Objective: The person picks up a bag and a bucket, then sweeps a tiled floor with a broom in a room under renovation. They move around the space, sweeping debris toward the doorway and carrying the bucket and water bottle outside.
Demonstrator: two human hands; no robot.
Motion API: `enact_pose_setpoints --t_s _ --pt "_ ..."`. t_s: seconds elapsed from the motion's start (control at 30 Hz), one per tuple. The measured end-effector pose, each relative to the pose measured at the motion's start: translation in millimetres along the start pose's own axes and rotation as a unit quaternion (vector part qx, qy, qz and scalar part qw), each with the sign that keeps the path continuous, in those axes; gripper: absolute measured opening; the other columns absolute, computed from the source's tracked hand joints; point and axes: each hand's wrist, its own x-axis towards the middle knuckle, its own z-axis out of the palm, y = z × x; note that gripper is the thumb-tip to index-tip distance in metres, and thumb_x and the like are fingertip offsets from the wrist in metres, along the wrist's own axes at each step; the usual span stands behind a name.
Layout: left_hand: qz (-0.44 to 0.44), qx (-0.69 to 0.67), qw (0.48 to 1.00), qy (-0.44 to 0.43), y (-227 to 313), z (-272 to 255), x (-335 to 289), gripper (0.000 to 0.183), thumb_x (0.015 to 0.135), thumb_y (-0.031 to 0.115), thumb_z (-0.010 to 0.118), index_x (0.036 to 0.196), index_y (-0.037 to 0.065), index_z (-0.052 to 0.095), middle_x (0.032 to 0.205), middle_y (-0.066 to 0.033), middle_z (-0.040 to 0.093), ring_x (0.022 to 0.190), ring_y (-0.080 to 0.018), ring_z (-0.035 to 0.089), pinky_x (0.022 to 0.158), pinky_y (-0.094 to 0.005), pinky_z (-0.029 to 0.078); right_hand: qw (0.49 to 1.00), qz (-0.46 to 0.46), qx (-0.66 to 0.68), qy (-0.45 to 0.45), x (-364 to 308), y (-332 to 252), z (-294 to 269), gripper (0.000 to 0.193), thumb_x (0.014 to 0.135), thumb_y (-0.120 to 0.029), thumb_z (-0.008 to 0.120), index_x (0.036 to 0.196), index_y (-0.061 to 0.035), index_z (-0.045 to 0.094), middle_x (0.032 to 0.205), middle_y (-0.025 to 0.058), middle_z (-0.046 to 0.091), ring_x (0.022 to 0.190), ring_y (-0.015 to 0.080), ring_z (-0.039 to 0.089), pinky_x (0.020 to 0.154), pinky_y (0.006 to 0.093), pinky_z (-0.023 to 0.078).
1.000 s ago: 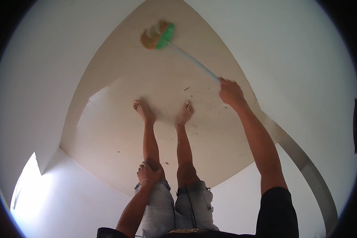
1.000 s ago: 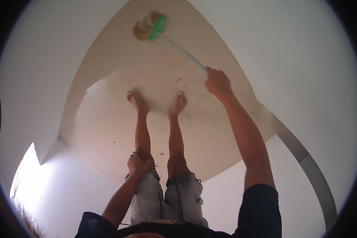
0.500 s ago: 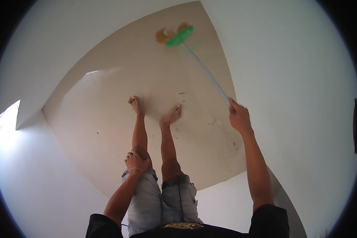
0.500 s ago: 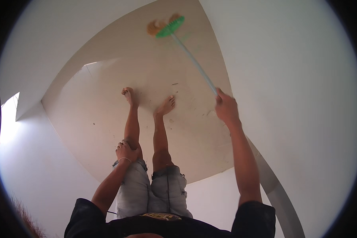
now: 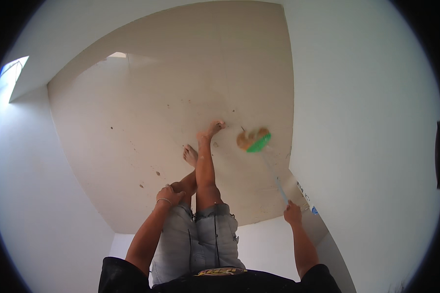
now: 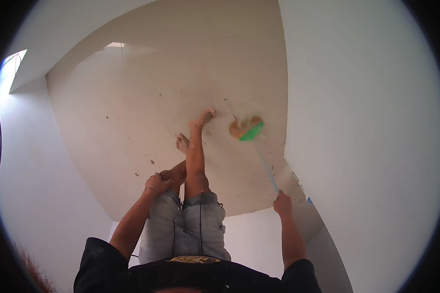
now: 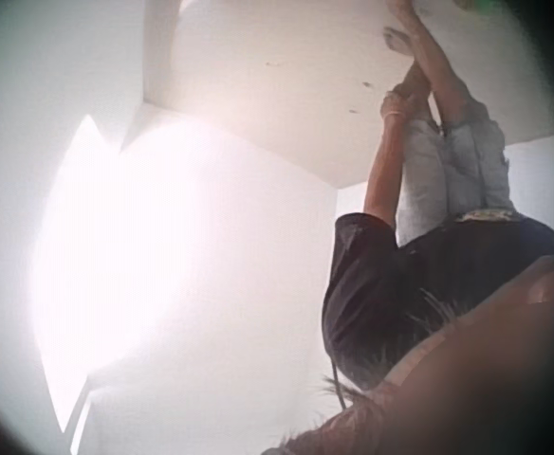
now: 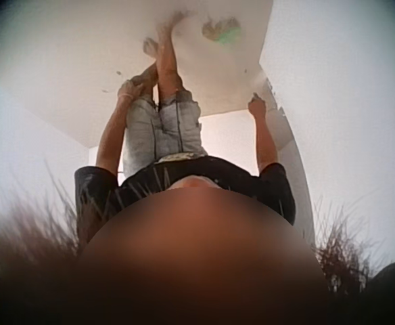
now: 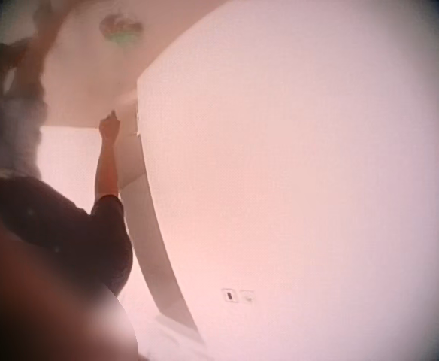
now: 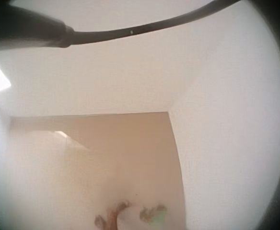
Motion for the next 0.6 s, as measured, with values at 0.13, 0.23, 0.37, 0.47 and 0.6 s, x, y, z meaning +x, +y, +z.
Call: enact_pose_setpoints --t_s 0.13,0.23,0.37,0.47,0.6 --pt "0.047 0.056 0.997 0.033 -2 -30 -7 0.079 0.082 0.059 0.070 0.124 -0.008 0.061 0.124 -0.0254 0.069 0.113 -0.0375 0.069 0.097 -0.0445 0.055 0.994 0.068 0.082 -0.004 -90 -10 -51 0.040 0.092 -0.010 0.058 0.129 0.0004 0.066 0.107 0.0283 0.070 0.101 0.0428 0.069 0.090 0.0501 0.055" --pt "-0.010 0.006 1.000 -0.015 6 -51 -24 0.078 0.082 0.060 0.070 0.123 -0.006 0.061 0.122 -0.0267 0.068 0.114 -0.0382 0.068 0.097 -0.0450 0.054 0.981 -0.044 0.159 0.105 -45 -99 -124 0.047 0.089 -0.009 0.060 0.135 0.0004 0.062 0.103 0.0294 0.070 0.093 0.0429 0.070 0.083 0.0484 0.054" --pt "0.013 0.041 0.999 -0.005 17 -69 -30 0.074 0.082 0.058 0.071 0.122 -0.003 0.062 0.115 -0.0247 0.071 0.111 -0.0384 0.069 0.094 -0.0453 0.055 0.927 -0.202 0.264 0.174 134 -295 -217 0.051 0.095 -0.016 0.060 0.146 -0.0113 0.055 0.102 0.0265 0.069 0.093 0.0403 0.069 0.083 0.0457 0.053" --pt "0.018 0.023 0.999 -0.041 12 -50 -16 0.073 0.083 0.059 0.070 0.122 -0.002 0.063 0.116 -0.0241 0.071 0.111 -0.0377 0.069 0.095 -0.0458 0.055 0.911 -0.211 0.309 0.173 233 -409 -231 0.043 0.101 -0.026 0.058 0.142 -0.0144 0.060 0.113 0.0216 0.071 0.102 0.0375 0.070 0.090 0.0454 0.054" --pt "0.005 0.016 1.000 -0.009 -17 -23 -2 0.071 0.085 0.061 0.067 0.119 -0.001 0.064 0.116 -0.0232 0.071 0.110 -0.0371 0.069 0.095 -0.0460 0.054 0.937 -0.067 0.341 0.014 227 -386 -166 0.042 0.103 -0.029 0.054 0.141 -0.0125 0.061 0.114 0.0226 0.071 0.103 0.0394 0.069 0.088 0.0499 0.054"
